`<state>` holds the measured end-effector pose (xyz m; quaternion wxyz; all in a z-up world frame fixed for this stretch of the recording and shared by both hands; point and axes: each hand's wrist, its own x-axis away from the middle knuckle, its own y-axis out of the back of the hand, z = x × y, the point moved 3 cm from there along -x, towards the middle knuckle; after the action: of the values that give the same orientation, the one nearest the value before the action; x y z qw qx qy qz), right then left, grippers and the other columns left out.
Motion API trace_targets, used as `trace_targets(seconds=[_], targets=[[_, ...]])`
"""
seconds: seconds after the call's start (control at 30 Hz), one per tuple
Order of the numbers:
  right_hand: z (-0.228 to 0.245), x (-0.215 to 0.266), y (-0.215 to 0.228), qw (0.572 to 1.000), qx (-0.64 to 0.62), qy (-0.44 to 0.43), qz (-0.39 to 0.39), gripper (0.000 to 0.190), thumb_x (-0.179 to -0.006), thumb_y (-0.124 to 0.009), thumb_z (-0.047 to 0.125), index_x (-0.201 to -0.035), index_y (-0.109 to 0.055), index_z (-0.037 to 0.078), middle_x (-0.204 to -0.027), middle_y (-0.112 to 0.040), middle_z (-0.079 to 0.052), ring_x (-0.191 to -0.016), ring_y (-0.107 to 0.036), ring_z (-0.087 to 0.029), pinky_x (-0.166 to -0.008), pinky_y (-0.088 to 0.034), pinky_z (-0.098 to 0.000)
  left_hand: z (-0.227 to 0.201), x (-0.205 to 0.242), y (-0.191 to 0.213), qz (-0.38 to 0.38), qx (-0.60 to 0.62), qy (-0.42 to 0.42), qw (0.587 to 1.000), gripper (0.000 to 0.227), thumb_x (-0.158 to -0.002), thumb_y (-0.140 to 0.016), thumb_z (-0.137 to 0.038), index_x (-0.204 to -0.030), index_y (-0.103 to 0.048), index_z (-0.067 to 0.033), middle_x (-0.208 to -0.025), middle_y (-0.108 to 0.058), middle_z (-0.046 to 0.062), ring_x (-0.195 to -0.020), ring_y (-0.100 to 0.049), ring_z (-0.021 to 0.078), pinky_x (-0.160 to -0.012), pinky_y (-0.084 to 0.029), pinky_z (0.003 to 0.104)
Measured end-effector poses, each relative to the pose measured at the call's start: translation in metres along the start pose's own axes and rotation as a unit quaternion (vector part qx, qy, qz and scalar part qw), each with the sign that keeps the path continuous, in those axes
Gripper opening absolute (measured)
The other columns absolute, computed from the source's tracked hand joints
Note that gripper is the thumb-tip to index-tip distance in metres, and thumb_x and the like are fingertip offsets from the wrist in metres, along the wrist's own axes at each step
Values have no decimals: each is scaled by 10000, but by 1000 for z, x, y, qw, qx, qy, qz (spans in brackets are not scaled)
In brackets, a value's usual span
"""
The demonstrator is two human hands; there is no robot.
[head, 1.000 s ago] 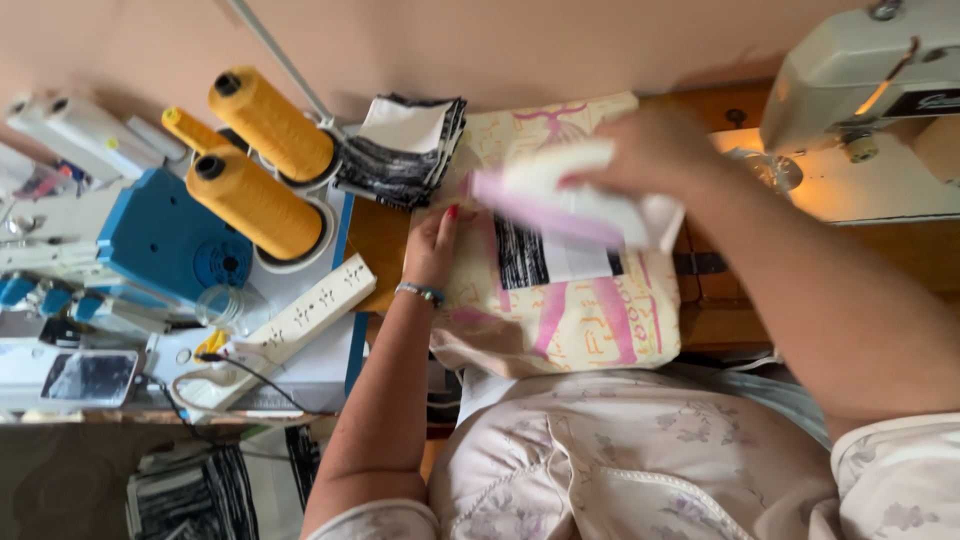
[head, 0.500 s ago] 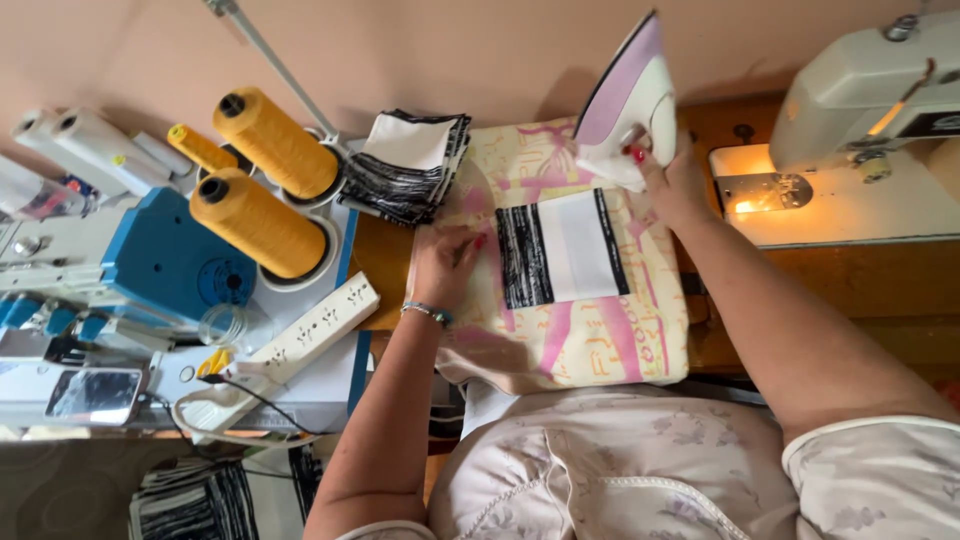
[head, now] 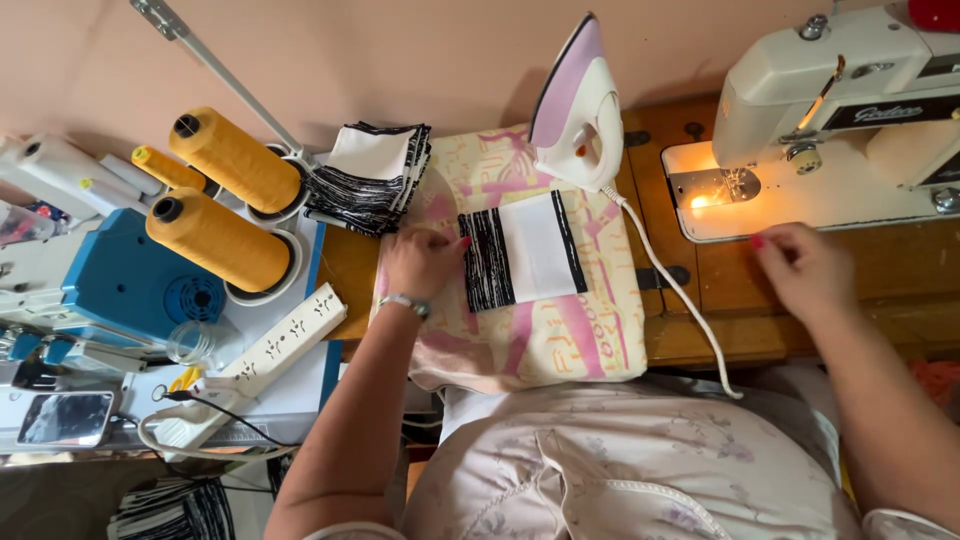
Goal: Ironing and folding small pieces of fabric at a sewing workstation
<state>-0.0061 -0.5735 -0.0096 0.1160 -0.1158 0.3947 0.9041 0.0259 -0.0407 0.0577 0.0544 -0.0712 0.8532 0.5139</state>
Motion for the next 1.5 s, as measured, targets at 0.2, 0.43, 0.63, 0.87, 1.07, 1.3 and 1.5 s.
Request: trace_targets(seconds=[0.2, 0.43, 0.63, 0.87, 1.07, 1.3, 1.5], targets=[[-19, 3, 3, 997, -50, 18, -53, 90, -1061, -710, 151, -1132, -730, 100, -1031, -732, -24, -889, -634, -150, -824, -467, -291, 6, -33, -60, 76, -145, 104, 981, 625, -738, -678, -796, -996, -689, -227, -1089, -700, 105, -1089, -626, 326, -1008, -389, 440], [-23, 8, -1, 995, 67, 62, -31, 135, -1067, -728, 233, -1167, -774, 154, -1074, -755, -17, -836, -663, -229, -804, -492, -339, 21, -35, -95, -17, 88, 70, 993, 814, -719, -867, -380, -1319, -417, -63, -1299, -559, 187, -1152, -575, 393, -923, -449, 471], [-61, 4, -25, 997, -15, 72, -23, 134, -1201, -714, 130, -1256, -747, 12, -1109, -712, -129, -1013, -656, -239, -908, -494, -359, -13, -21, -61, -12, 206, -57, 977, 761, -771, -702, -70, -1464, -447, -252, -1353, -669, 101, -1119, -686, 327, -921, -533, 387], [-76, 4, -33, 991, -95, 90, -19, 124, -1203, -659, -6, -1281, -689, -97, -1144, -655, -208, -1053, -608, -282, -971, -478, -380, -29, -92, 21, -119, 203, -131, 963, 440, -906, -674, -168, -1308, -668, -346, -1367, -709, -3, -1260, -667, 159, -1036, -500, 285], [-80, 4, -36, 993, -79, 84, -27, 105, -1201, -655, -17, -1268, -696, -87, -1147, -666, -206, -1042, -614, -279, -978, -483, -377, 59, -149, 85, -280, 393, -12, 876, 563, -867, -654, 98, -1341, -652, -204, -1416, -627, 110, -1262, -644, 229, -1059, -568, 303], [-73, 3, -31, 995, -28, 89, -35, 133, -1163, -693, 25, -1258, -734, -59, -1036, -672, -175, -958, -624, -268, -906, -485, -377, 176, -147, -10, -141, 316, 254, 903, 776, -846, -772, -170, -1538, -434, -77, -1540, -503, 131, -1367, -530, 291, -1069, -508, 364], [-46, 5, -20, 993, 31, 100, -47, 127, -1148, -729, 50, -1235, -763, -36, -1061, -720, -157, -952, -663, -245, -852, -511, -352, 201, -164, -4, -235, 268, 126, 926, 730, -855, -754, -133, -1517, -458, -49, -1554, -492, 126, -1449, -442, 270, -1193, -361, 351]])
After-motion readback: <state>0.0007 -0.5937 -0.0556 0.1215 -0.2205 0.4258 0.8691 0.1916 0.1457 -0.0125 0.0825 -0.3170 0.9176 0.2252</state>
